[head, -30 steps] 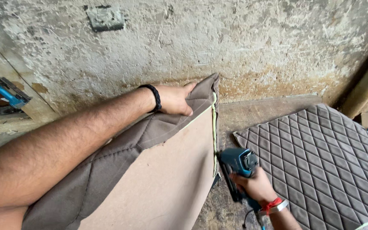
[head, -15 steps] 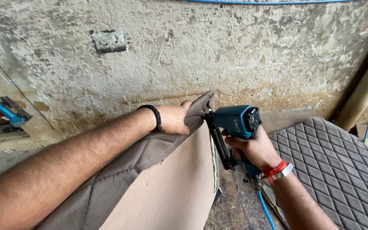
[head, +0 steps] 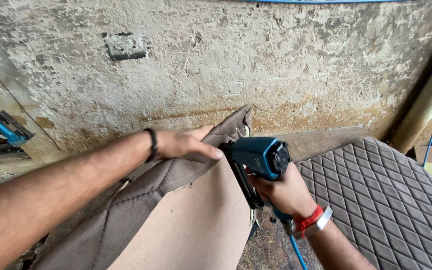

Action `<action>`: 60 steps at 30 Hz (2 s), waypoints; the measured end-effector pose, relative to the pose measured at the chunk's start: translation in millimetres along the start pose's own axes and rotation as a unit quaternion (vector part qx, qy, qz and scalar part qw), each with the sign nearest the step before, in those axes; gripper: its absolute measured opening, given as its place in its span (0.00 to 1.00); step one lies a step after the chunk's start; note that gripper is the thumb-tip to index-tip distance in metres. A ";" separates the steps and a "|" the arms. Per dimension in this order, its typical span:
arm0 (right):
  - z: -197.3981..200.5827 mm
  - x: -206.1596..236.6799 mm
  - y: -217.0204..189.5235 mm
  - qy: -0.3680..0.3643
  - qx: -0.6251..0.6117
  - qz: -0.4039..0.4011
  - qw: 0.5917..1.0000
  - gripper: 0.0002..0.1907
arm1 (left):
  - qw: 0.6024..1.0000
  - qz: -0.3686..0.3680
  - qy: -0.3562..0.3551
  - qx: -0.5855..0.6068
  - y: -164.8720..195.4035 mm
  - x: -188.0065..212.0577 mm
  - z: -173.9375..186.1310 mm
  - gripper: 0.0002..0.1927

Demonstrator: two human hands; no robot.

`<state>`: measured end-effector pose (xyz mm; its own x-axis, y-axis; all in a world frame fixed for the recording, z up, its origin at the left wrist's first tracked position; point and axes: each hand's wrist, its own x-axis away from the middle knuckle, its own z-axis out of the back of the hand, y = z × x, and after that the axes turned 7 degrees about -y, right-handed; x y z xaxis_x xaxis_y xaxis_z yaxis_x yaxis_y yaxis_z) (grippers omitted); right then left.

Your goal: The person staples quilted fabric onto a foam cushion using a pneumatic staple gun, trims excess fabric with scissors, and folds edges to secure the cover. The person then places the finished cushion on a pink wooden frame.

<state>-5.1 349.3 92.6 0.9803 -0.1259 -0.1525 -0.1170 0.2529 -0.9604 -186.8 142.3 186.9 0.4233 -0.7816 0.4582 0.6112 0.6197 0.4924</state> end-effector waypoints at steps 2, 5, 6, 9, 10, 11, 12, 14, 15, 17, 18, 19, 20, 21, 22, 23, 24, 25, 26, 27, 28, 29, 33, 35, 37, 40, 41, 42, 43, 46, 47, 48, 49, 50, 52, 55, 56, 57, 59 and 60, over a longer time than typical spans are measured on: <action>0.1 15.4 -2.1 -0.020 -0.025 -0.016 0.999 0.23 | 0.957 -0.113 0.007 0.267 -30.1 32.8 -24.4 0.58; -22.8 41.8 -1.1 -0.050 -0.040 0.033 0.997 0.27 | 0.874 -0.313 0.036 0.369 -54.6 34.8 -43.7 0.44; -34.9 49.1 1.4 -0.061 -0.038 0.064 0.995 0.28 | 0.860 -0.304 0.014 0.409 -60.7 36.5 -45.8 0.42; -57.1 58.0 10.5 -0.061 0.028 0.125 0.990 0.23 | 0.874 -0.283 0.009 0.395 -59.7 33.7 -42.2 0.39; -59.4 57.9 13.2 -0.067 0.042 0.098 0.992 0.21 | 0.913 -0.268 0.040 0.305 -54.4 34.3 -38.5 0.39; -59.0 55.9 14.4 -0.076 0.056 0.071 0.993 0.19 | 0.942 -0.249 0.071 0.213 -46.7 37.0 -35.5 0.39; -59.0 53.7 15.0 -0.084 0.070 0.042 0.993 0.17 | 0.964 -0.214 0.065 0.146 -37.7 40.1 -32.9 0.40; -56.1 47.9 12.0 -0.082 0.045 0.095 0.991 0.21 | 0.988 -0.142 0.055 0.008 -16.8 46.6 -26.7 0.46; -54.7 46.7 9.0 -0.080 0.033 0.120 0.989 0.22 | 0.996 -0.062 0.055 -0.037 -4.9 46.5 -25.5 0.47; -52.3 46.0 0.9 -0.067 0.022 0.023 0.997 0.22 | 0.985 0.102 0.059 -0.123 16.2 44.8 -27.4 0.49; -49.8 43.8 -3.7 -0.063 0.019 -0.021 0.998 0.22 | 0.985 0.112 0.063 -0.117 22.7 46.4 -29.5 0.50; -46.0 41.7 -8.6 -0.048 0.029 -0.027 0.998 0.23 | 0.984 0.122 0.064 -0.115 28.1 47.5 -30.6 0.51; -41.0 42.6 -12.1 -0.028 0.036 -0.036 0.998 0.25 | 0.983 0.130 0.060 -0.117 31.6 48.6 -31.5 0.52; -35.2 43.0 -15.2 -0.006 0.043 -0.046 0.998 0.27 | 0.983 0.107 0.073 -0.129 33.9 50.1 -32.7 0.51; -30.5 41.8 -17.2 0.011 0.012 -0.026 1.000 0.24 | 0.983 0.085 0.087 -0.139 35.2 51.2 -33.4 0.51; -24.5 39.0 -18.9 0.025 -0.016 -0.006 1.000 0.21 | 0.982 0.063 0.104 -0.144 36.1 52.6 -34.6 0.51; -21.8 34.8 -19.5 0.041 -0.044 0.012 0.998 0.18 | 0.981 0.080 0.098 -0.144 36.4 54.1 -35.6 0.51; -19.5 31.0 -19.3 0.039 -0.031 -0.004 0.999 0.17 | 0.981 0.096 0.090 -0.146 37.2 55.2 -36.2 0.51; -17.9 25.7 -19.2 0.036 -0.018 -0.019 0.999 0.15 | 0.979 0.112 0.082 -0.148 38.0 56.5 -37.3 0.52; -18.3 22.5 -18.5 0.032 -0.007 -0.031 0.999 0.14 | 0.977 0.114 0.083 -0.161 39.2 57.6 -38.1 0.52; -17.5 22.7 -17.8 0.023 0.007 -0.029 0.999 0.14 | 0.974 0.115 0.083 -0.175 40.2 59.3 -38.9 0.53; -19.2 22.7 -17.2 0.015 0.023 -0.028 0.999 0.13 | 0.972 0.114 0.083 -0.190 41.5 60.9 -39.6 0.53; -29.3 35.3 -18.7 -0.003 -0.007 0.010 1.000 0.17 | 0.968 0.108 0.087 -0.211 44.5 66.4 -39.0 0.59; -38.8 36.4 -21.9 -0.001 0.042 0.023 0.999 0.15 | 0.971 0.089 0.090 -0.202 43.5 68.5 -38.7 0.64; -44.4 39.4 -25.6 -0.006 0.068 0.072 0.995 0.16 | 0.972 0.109 0.074 -0.194 41.8 68.3 -37.9 0.66; -53.5 42.3 -29.5 -0.031 0.053 0.114 0.992 0.18 | 0.971 0.108 0.071 -0.201 36.2 69.5 -35.0 0.71; -56.5 44.7 -30.2 -0.036 0.039 0.066 0.996 0.18 | 0.971 0.102 0.072 -0.205 32.7 71.7 -35.3 0.73; -60.6 45.1 -30.6 -0.044 0.024 0.019 0.999 0.18 | 0.972 0.099 0.052 -0.206 26.7 76.0 -33.9 0.76; -63.6 46.9 -31.4 -0.039 0.030 0.020 0.999 0.18 | 0.973 0.095 0.031 -0.206 19.9 80.2 -32.0 0.78; -69.0 52.7 -34.5 -0.038 0.025 0.023 0.999 0.21 | 0.989 -0.121 0.012 0.085 -22.3 117.7 -38.2 0.68; -69.7 58.5 -35.3 -0.053 0.005 0.021 0.998 0.23 | 0.948 -0.222 0.014 0.228 -37.6 128.1 -42.9 0.64; -73.0 63.0 -35.7 -0.069 -0.014 0.020 0.997 0.26 | 0.927 -0.236 -0.001 0.292 -50.5 128.6 -51.5 0.62; -80.0 66.1 -34.9 -0.100 0.010 0.050 0.994 0.20 | 0.901 -0.249 -0.015 0.354 -63.8 131.4 -61.0 0.59; -89.8 71.2 -32.8 -0.132 0.037 0.079 0.988 0.14 | 0.870 -0.262 -0.029 0.417 -74.7 132.4 -65.5 0.56; -107.2 79.6 -25.6 -0.145 0.094 0.109 0.979 0.08 | 0.876 -0.287 -0.018 0.387 -87.2 131.7 -65.5 0.49; -127.1 77.3 -11.9 -0.118 0.143 0.084 0.979 0.09 | 0.935 -0.235 0.010 0.265 -83.5 136.3 -53.8 0.42; -129.7 72.7 -9.0 -0.130 0.135 0.051 0.981 0.09 | 0.957 -0.200 0.021 0.212 -77.7 140.9 -49.7 0.41; -131.9 69.5 -7.5 -0.139 0.128 0.017 0.982 0.09 | 0.983 -0.125 0.024 0.131 -69.4 143.3 -46.1 0.42; -134.0 61.9 -9.5 -0.132 0.109 0.049 0.984 0.10 | 0.998 0.029 0.036 -0.031 -50.1 146.6 -42.1 0.44; -133.9 60.6 -12.8 -0.129 0.099 0.064 0.985 0.11 | 0.996 0.061 0.046 -0.049 -41.4 149.3 -44.6 0.44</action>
<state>34.5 210.1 64.4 0.9704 0.1609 -0.1802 -0.2337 0.4365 -0.8688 -119.0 -3.2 202.0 0.5552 -0.7067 0.4386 0.6115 0.7043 0.3606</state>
